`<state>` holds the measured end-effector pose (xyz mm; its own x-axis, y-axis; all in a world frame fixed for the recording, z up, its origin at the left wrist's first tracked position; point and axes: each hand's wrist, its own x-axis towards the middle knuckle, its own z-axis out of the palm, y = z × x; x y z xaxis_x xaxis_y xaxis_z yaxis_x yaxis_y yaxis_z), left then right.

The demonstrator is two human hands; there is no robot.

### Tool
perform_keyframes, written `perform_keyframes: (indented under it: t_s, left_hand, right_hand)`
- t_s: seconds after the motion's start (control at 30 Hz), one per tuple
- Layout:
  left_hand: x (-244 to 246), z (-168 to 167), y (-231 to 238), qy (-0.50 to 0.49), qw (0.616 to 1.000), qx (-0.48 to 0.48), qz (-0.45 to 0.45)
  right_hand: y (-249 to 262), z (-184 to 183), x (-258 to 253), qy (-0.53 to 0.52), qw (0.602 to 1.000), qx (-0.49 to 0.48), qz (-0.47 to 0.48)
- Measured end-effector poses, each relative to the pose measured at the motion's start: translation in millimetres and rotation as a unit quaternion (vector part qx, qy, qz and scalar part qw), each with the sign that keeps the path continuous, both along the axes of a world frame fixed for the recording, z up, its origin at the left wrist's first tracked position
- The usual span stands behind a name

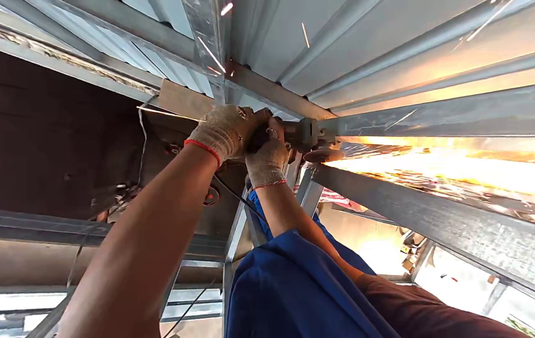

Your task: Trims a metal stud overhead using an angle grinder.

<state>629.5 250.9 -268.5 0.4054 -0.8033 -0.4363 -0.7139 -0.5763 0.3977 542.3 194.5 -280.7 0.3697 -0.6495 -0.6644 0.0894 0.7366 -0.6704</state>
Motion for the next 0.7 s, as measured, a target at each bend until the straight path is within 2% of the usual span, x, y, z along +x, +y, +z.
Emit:
perform_keyframes:
  t_s: [0.1,0.2,0.5,0.57,0.67,0.7]
  left_hand:
    - [0,2,0,0.004,1.000,0.014,0.006]
    - [0,11,-4,0.012,1.000,0.007,0.005]
    - [-2,0,-7,0.000,1.000,-0.028,-0.008]
    - [-3,-3,-7,0.000,0.999,-0.033,0.010]
    - [-1,6,-10,0.019,1.000,-0.021,0.009]
    - [0,4,-10,0.011,1.000,-0.018,0.005]
  right_hand:
    - [0,-2,-2,0.021,1.000,-0.012,0.017]
    - [-4,-4,1,-0.011,1.000,0.015,-0.024]
    - [-8,-1,-5,-0.028,0.999,-0.016,0.032]
    - [-8,-2,-4,-0.005,0.999,-0.018,0.027]
    - [-11,-4,-10,0.046,0.990,-0.084,0.099]
    - [-11,-4,-8,0.041,0.995,-0.060,0.073]
